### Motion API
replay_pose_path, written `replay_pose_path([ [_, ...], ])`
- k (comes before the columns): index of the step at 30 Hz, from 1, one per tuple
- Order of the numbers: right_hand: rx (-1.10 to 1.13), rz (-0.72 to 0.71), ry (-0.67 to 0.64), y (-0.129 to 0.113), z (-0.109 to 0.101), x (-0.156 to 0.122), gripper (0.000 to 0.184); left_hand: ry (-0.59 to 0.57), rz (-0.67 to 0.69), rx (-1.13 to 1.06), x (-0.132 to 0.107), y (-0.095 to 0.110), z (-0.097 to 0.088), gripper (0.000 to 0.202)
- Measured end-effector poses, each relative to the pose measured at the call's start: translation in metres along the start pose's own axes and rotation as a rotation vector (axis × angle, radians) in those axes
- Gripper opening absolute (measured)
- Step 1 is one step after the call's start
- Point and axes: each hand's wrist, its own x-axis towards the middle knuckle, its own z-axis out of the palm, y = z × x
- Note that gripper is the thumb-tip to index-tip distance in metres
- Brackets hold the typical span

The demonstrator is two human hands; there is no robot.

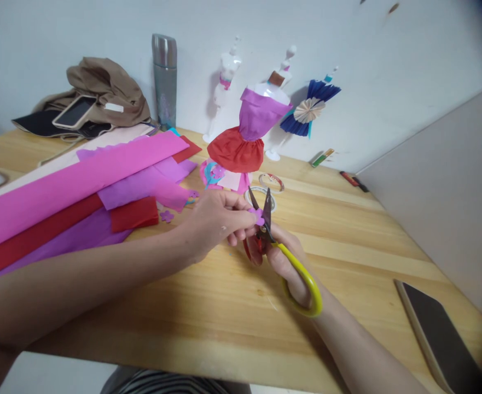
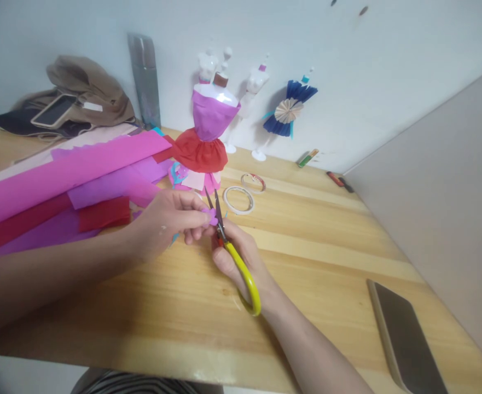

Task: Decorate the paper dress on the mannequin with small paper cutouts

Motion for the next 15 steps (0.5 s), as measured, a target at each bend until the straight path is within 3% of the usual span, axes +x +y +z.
replay_pose_path([
  [15, 0.022, 0.011, 0.024, -0.0040, 0.0035, 0.0018, 0.055, -0.003, 0.034, -0.014, -0.0006, -0.0002, -0.0007, 0.019],
])
